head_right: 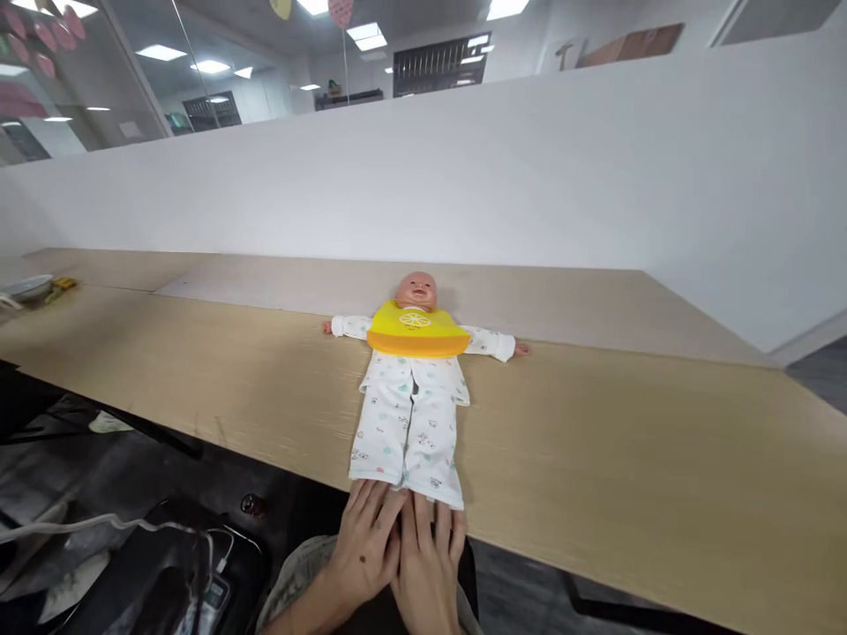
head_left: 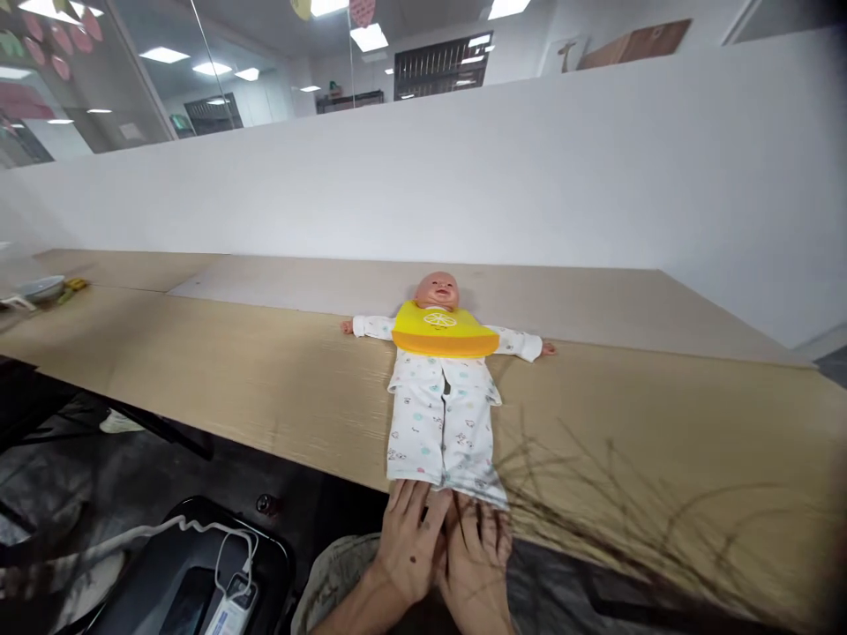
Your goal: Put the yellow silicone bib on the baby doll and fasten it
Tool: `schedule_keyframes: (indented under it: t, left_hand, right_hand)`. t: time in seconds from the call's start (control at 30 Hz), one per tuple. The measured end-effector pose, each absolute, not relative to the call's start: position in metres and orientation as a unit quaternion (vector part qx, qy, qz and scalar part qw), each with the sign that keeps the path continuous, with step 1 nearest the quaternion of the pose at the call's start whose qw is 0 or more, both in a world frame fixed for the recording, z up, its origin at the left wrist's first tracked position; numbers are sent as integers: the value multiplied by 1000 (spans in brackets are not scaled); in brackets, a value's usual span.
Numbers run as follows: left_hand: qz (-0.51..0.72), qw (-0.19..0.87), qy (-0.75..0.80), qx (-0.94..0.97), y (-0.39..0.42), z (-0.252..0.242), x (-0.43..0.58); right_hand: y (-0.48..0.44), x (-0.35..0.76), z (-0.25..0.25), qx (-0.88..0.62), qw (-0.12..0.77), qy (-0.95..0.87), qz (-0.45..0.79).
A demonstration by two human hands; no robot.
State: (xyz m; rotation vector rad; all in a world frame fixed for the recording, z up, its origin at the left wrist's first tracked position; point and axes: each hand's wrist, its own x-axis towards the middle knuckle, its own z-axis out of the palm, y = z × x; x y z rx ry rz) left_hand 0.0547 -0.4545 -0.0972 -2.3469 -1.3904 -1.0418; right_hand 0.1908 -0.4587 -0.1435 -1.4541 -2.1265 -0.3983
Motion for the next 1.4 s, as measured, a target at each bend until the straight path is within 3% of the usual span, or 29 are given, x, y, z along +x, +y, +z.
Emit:
schedule_keyframes:
  t: [0.37,0.63,1.07,1.4]
  left_hand:
    - [-393,62,-446,-802,-462,-83,49]
    - [-348,70,-443,-823,-453,-90,40]
    - [-331,104,-433,-832,-445,-99,41]
    - [-329,70,-449,-828,-454,-98,46]
  right_hand:
    - [-461,197,-138,-494,310,-798,-150]
    - [-459,191,-126,-498,352,-779,-144]
    - [-453,178,-110,-546,387,-739,-81]
    - [-459,201,-95,-460,421,-781,-5]
